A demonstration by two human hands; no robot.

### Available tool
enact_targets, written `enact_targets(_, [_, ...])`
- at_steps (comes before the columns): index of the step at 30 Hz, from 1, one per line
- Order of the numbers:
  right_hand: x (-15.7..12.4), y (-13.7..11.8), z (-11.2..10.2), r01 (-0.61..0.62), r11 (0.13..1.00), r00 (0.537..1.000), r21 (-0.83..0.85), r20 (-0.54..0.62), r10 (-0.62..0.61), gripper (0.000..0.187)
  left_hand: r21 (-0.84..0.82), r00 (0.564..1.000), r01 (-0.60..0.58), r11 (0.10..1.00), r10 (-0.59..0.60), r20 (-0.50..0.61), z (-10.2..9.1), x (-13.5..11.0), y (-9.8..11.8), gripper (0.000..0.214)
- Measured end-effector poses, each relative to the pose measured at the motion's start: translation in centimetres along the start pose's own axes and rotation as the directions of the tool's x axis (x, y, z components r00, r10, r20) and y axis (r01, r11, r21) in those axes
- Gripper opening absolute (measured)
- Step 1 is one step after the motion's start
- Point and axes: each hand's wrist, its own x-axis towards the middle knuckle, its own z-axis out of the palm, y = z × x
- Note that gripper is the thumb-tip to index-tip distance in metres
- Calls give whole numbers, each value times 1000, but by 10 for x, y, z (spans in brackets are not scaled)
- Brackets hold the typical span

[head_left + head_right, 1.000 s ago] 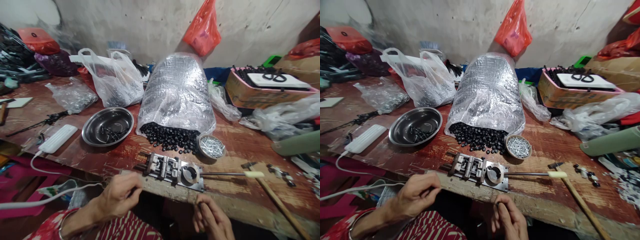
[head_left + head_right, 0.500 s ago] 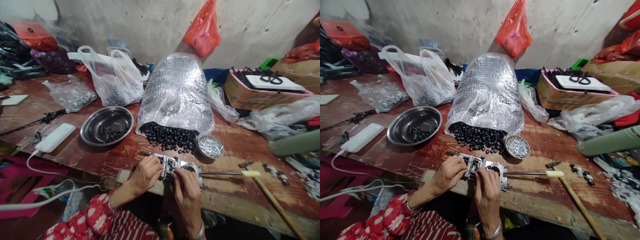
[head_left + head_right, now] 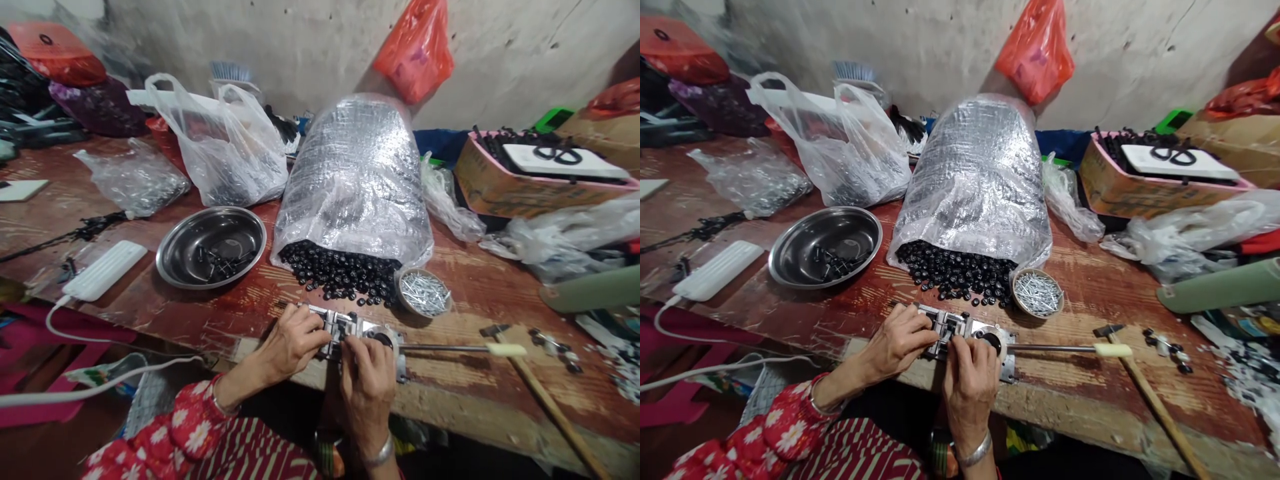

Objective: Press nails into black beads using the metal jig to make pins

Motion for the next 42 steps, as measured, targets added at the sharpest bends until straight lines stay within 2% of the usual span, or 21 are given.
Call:
enact_targets(4, [-4,3,2,2,999,1000,-40,3,-2,15,21,1000,-12,1000,11,20,-3,-1,1,15])
enact_targets(9, [-8,6,2,19,998,1000,-66,-22,-20,20,0,999,11,1000,-11,-38,-3,-1,4,16])
enact_targets(15, [-12,9,-3,16,994,1000,110,-13,-15,35,-85,994,91,992,-96,-58,-3,-3,9,11])
enact_targets(18, [-10,17,-18,20,983,1000,181,-13,-18,37,-106,991,106,989,-113,-70,-3,-5,10,10])
enact_targets(24, [2,62,-65,-48,998,987,26,-152,52,21,-111,990,78,991,-90,-109,1,-3,8,12])
enact_targets(26, [4,72,-75,-57,998,982,-10,-180,54,17,-108,991,74,991,-86,-106,1,-1,8,12])
enact_targets(28, [4,72,-78,-46,999,980,-15,-192,43,16,-105,991,75,992,-85,-99,2,0,7,11])
enact_targets(31, [3,53,-69,0,1000,989,29,-145,4,20,-81,993,74,994,-81,-81,2,2,9,10])
enact_targets(35, [3,18,-40,97,992,995,85,-27,-96,28,-49,994,99,994,-101,-47,0,6,12,12])
enact_targets(39, [3,1,-12,159,987,986,4,38,-159,31,-57,993,115,992,-117,-23,-1,10,14,13])
enact_targets(42, [0,-1,-4,168,984,985,-59,58,-165,34,-84,992,125,989,-126,-14,-3,10,13,12])
